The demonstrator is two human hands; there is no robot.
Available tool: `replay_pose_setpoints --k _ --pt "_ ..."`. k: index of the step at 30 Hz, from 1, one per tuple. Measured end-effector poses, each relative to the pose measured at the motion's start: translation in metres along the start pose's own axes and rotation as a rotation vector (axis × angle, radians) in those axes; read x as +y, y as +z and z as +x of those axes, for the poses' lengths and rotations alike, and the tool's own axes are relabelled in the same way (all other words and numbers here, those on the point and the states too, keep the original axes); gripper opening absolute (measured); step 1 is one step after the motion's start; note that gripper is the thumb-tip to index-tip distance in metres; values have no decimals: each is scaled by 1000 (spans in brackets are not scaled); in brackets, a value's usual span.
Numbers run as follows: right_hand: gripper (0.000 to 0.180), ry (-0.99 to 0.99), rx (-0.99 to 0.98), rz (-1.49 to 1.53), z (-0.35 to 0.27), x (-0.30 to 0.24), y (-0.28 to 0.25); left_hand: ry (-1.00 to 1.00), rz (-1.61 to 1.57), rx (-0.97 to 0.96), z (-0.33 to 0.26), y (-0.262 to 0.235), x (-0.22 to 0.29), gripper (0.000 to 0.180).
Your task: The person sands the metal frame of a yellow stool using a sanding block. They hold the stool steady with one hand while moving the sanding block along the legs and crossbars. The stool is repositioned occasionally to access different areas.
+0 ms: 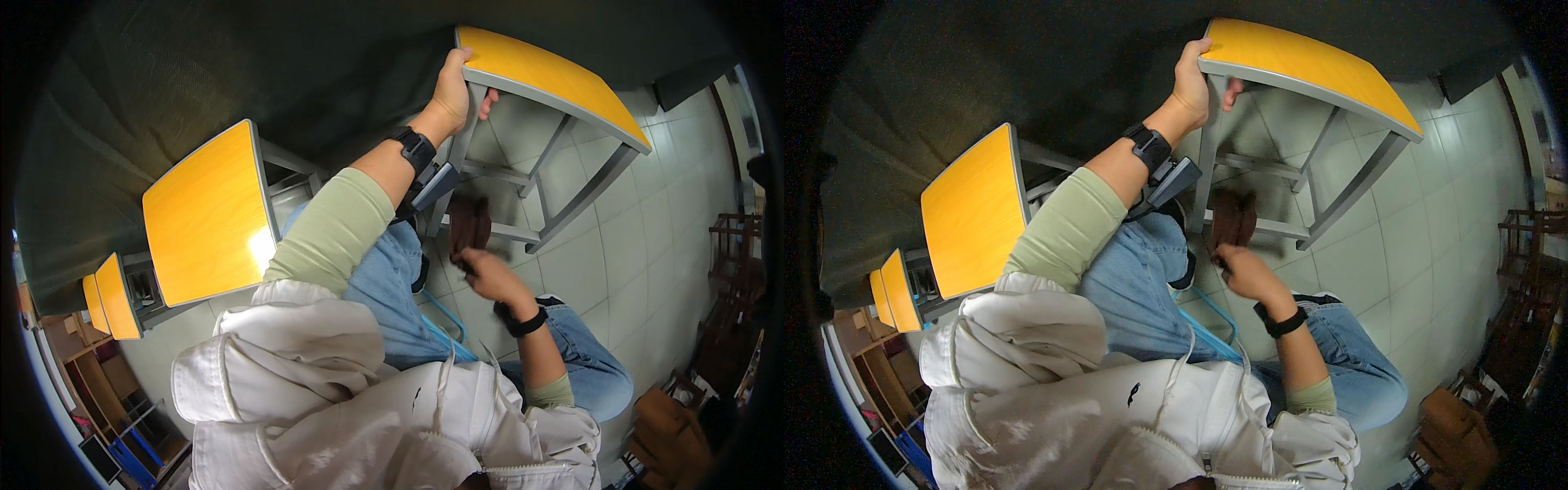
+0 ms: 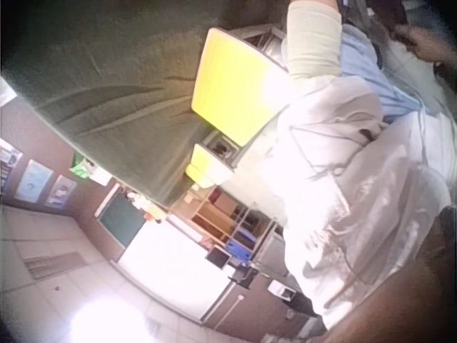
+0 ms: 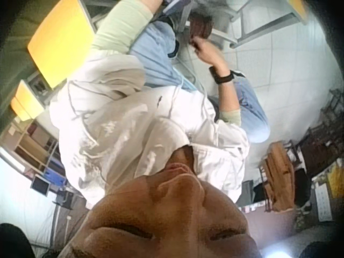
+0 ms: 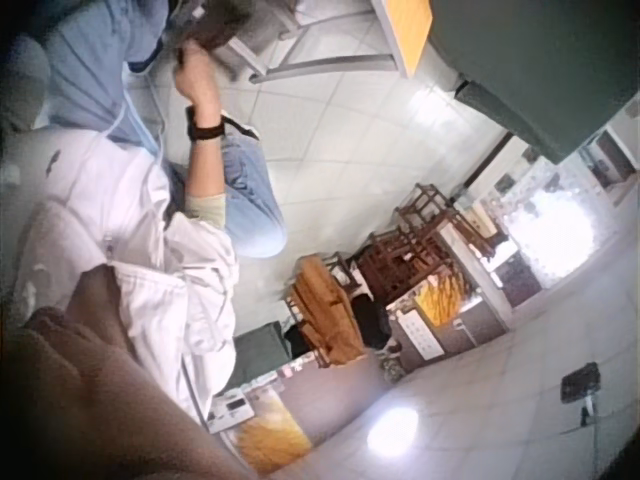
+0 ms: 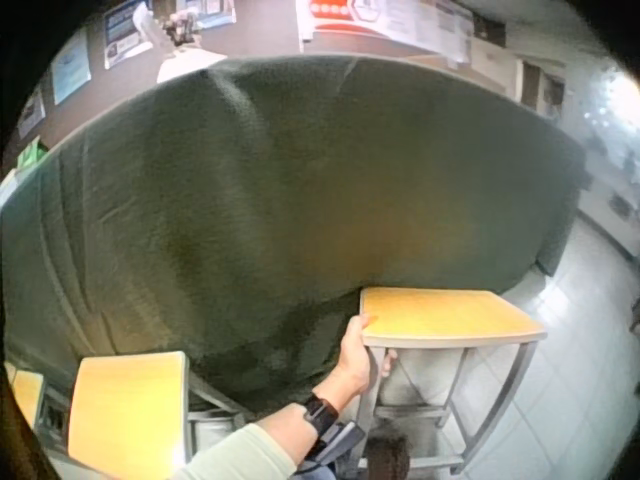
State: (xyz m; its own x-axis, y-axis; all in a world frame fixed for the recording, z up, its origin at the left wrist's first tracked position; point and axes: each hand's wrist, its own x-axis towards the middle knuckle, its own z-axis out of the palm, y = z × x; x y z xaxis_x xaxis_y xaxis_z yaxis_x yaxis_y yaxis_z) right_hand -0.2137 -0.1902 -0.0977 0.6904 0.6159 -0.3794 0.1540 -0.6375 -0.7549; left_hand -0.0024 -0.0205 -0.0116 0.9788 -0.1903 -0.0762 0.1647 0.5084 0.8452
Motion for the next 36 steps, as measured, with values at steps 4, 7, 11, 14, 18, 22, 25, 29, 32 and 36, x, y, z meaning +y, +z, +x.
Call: replay_pose_setpoints --k 4,7,11,14,18,22,25,29,32,36 --pt "35 -17 -21 65 -1 6 4 -4 -10 18 1 0 -2 58" --pt "39 30 -126 264 17 17 -24 -7 -13 39 2 2 -3 57" --pt "38 10 -300 783 59 43 -40 -5 -35 19 1 2 -1 56" --pt "50 388 -52 750 83 68 -46 -16 -49 21 -1 4 -1 56" --pt "58 487 345 109 94 82 -30 -10 -50 14 -1 4 -1 56" --pt "48 169 568 -461 81 77 -19 -18 -59 19 1 5 -2 56" --pt "40 -96 620 -775 77 71 -14 -16 -54 17 1 6 -1 56" --pt "36 127 237 -409 82 72 0 11 -61 8 0 7 -1 55" --pt "50 221 159 -420 91 80 -7 -5 -57 17 -1 7 -1 55" --pt "56 245 -97 -497 96 81 -11 0 -80 15 -1 8 -2 54"
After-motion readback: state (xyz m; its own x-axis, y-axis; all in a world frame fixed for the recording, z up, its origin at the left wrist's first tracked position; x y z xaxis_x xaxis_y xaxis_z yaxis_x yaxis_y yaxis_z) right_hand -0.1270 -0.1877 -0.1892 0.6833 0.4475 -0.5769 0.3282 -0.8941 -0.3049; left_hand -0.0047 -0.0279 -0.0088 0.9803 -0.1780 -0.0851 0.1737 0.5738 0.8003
